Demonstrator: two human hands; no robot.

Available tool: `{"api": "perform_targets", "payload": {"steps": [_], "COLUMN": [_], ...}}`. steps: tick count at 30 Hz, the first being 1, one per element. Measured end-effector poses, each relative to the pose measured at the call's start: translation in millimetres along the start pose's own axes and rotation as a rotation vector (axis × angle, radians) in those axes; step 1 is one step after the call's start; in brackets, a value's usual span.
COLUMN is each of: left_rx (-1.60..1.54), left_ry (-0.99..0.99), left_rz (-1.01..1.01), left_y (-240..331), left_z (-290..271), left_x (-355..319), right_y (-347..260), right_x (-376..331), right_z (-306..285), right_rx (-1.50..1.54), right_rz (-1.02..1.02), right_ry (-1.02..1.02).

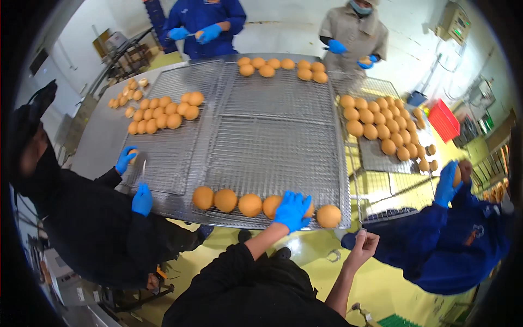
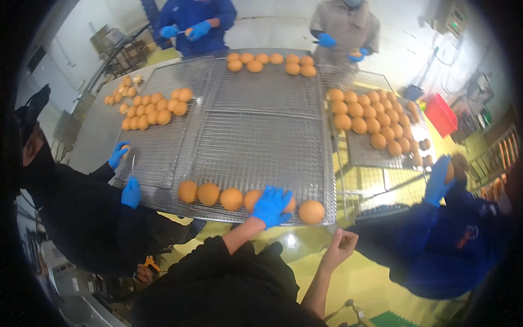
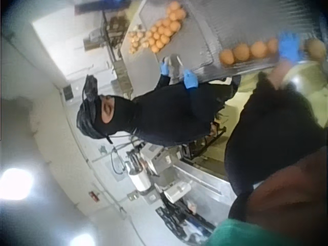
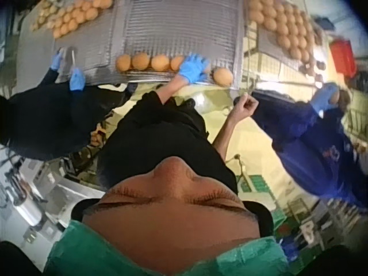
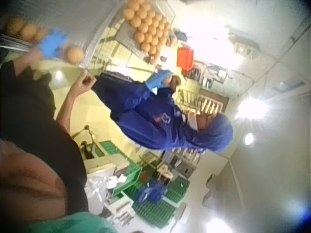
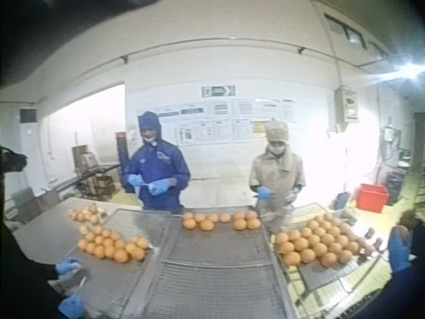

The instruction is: The person picks up round bread buns from a metal wire rack and separates them into two halves. They then place the halves back onto the rack in a specific arrangement. The person wears blue gloves and works alongside other staff in a commercial kitchen environment.

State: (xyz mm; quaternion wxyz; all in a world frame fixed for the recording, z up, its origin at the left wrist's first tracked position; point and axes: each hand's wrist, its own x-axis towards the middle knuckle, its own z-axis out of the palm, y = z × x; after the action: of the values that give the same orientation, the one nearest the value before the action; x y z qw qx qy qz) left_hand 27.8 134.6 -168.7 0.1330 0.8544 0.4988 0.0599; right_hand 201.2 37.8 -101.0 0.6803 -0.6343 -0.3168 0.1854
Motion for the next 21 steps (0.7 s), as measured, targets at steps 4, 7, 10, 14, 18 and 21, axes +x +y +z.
{"api": "perform_targets", "payload": {"steps": [4,7,10,14,18,21], "left_rx": [-0.136,-0.166,-0.232,0.011,0.118,0.249], "left_ry": [0.118,0.182,0.229,0.662,0.409,0.317], "left_rz": [0.04,-0.119,-0.39,-0.654,-0.906,-0.927], "left_y": [-37,-103,-209,-374,-490,-536], "left_z": [-32,-70,-110,-107,-146,-144], "left_x": [-9,-7,12,36,41,33], "right_y": [33,26,28,30,25,20], "right_x": [5,10,14,13,-1,-13], "right_z": [21,59,91,124,133,134], "right_rx": [-0.032,0.025,-0.008,-0.048,-0.129,-0.241], "right_rz": [0.135,0.121,0.072,0.018,0.088,0.191], "right_ry": [-0.07,-0.088,-0.065,-0.005,0.087,0.149]}}
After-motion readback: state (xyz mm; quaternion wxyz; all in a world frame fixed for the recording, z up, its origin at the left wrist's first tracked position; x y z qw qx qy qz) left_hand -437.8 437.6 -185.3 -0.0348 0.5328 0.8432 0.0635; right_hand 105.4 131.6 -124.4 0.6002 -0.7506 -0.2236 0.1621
